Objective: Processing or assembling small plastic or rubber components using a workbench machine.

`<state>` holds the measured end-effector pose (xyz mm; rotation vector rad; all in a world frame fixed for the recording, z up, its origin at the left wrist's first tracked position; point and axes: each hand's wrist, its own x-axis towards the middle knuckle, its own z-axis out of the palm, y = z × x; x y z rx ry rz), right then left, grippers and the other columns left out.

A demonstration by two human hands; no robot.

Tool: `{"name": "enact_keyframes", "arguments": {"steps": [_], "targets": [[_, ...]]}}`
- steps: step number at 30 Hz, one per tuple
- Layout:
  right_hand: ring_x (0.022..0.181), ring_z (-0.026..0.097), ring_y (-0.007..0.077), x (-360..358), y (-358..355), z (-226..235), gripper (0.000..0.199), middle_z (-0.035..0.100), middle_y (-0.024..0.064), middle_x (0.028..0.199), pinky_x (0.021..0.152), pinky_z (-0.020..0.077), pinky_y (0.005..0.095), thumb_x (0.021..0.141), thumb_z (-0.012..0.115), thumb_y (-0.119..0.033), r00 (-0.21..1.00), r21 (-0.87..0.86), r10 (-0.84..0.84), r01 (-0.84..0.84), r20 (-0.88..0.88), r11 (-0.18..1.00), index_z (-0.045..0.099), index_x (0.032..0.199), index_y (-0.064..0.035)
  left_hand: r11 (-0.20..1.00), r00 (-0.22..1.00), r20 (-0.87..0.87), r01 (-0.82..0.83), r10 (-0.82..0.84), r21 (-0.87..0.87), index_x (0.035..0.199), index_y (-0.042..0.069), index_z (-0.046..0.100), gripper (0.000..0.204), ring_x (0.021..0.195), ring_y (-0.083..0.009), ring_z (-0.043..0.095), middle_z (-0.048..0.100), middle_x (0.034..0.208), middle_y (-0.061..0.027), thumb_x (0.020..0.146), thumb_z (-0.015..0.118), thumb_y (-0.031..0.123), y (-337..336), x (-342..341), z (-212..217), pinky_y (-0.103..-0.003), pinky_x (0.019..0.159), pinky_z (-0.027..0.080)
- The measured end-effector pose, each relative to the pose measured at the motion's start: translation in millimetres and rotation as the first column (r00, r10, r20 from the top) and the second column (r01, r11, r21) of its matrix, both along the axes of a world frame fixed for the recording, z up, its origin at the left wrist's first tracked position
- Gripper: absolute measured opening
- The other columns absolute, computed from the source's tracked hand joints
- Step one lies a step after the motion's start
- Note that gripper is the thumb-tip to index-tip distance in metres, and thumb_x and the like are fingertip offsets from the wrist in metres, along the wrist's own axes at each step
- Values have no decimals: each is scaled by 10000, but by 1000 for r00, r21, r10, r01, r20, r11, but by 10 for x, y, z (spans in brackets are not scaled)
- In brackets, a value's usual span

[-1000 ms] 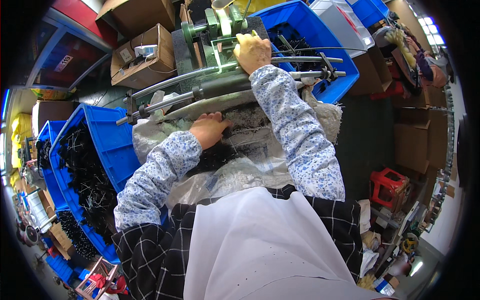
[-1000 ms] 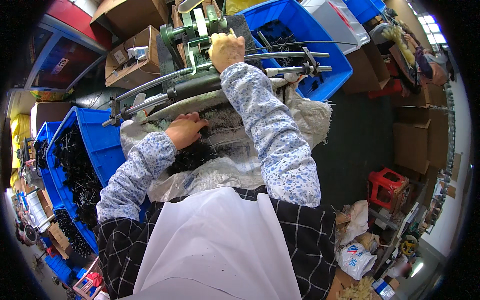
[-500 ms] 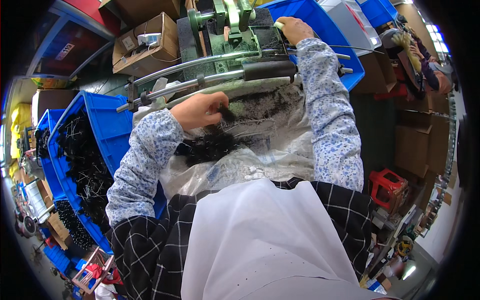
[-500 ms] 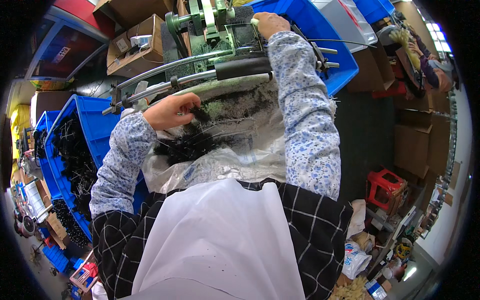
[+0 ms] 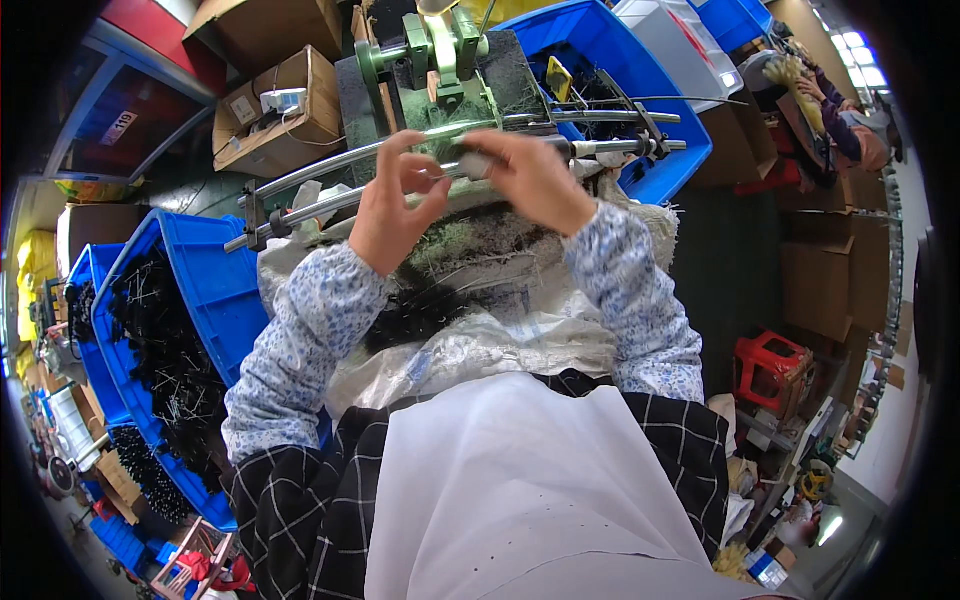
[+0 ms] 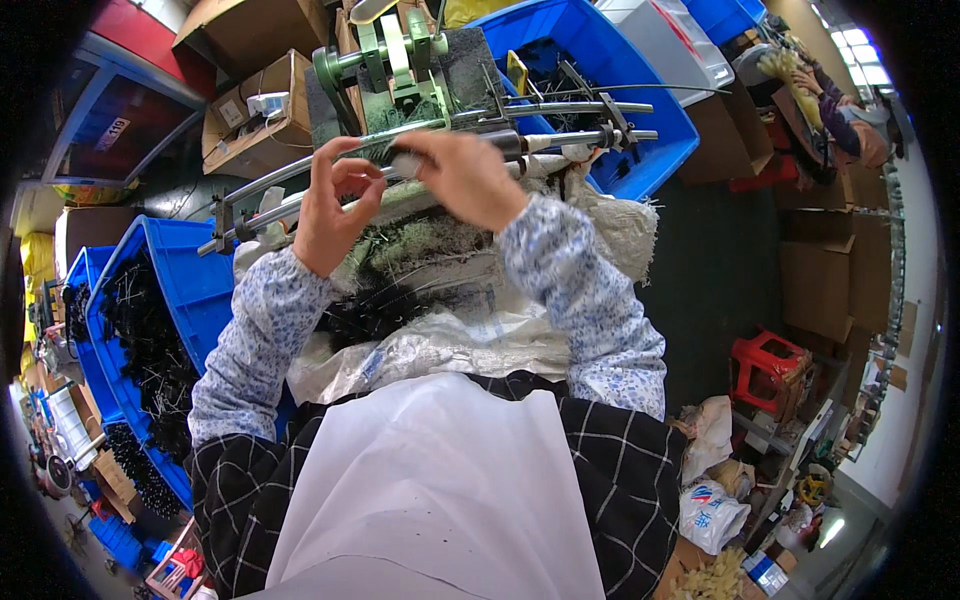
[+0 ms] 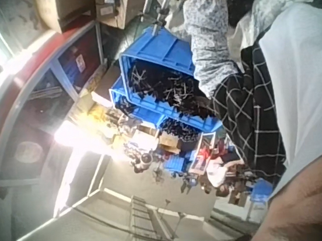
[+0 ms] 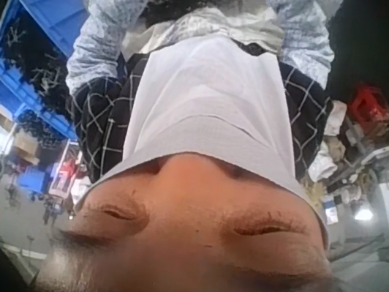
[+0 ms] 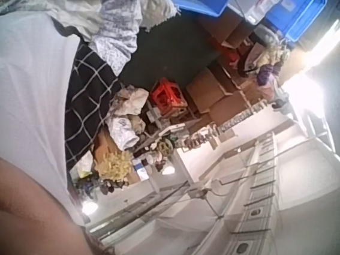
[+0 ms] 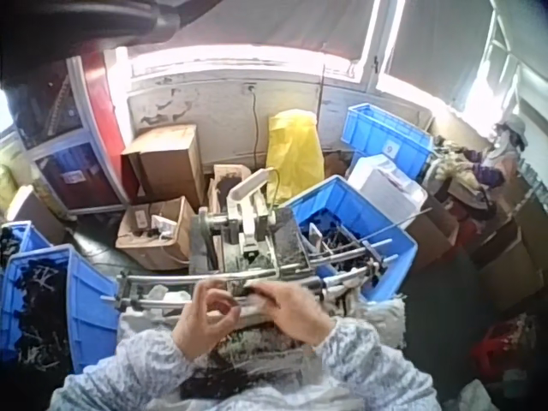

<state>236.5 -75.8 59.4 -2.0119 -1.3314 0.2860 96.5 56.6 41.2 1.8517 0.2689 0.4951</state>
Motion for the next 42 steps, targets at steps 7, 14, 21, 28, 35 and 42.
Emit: {"name": "enact_keyframes", "arguments": {"steps": [7,14,21,28,35,42], "targets": [[801,617,253,920,360,-487,216,631,72,853,700,499,377,822,547,-171,753,-89,-305,432,583,897,631,1021,-152,667,559,-738,718,-379,201,1211,41,403,555,992,-357,533,536,1057,-220,746,642,227,-77,-559,-420,-411,862,422],[812,629,244,985,442,-555,238,648,87,854,716,509,372,798,557,-135,792,-59,-281,369,542,927,655,1014,-147,637,490,-752,761,-441,123,1137,43,455,437,919,-364,558,556,1018,-204,743,613,146,-74,-476,-381,-418,787,457],[830,619,245,967,443,-518,234,648,78,893,752,495,375,817,545,-161,824,-85,-285,371,489,925,648,1027,-144,760,718,-540,618,-439,202,1038,49,499,277,906,-351,557,551,987,-175,793,609,114,87,-491,-298,-396,764,465],[820,596,228,1043,478,-587,245,641,64,867,755,486,350,794,565,-139,809,-82,-248,342,533,936,660,1019,-169,806,782,-452,557,-428,199,988,46,522,240,908,-324,543,540,971,-146,771,620,78,137,-420,-173,-374,784,453],[902,529,236,1061,460,-555,312,572,54,966,810,413,381,784,617,-237,742,-76,-217,338,634,938,615,1090,-177,831,821,-361,526,-442,181,1007,26,509,253,922,-293,551,540,980,-139,772,603,34,166,-350,-95,-347,817,452],[970,542,291,1055,324,-621,360,611,119,1022,820,425,416,734,608,-228,788,-76,-327,424,522,902,591,1068,-95,886,837,-375,457,-398,81,1037,10,495,274,860,-228,571,557,956,-118,786,602,30,287,-357,7,-309,782,466]]}}
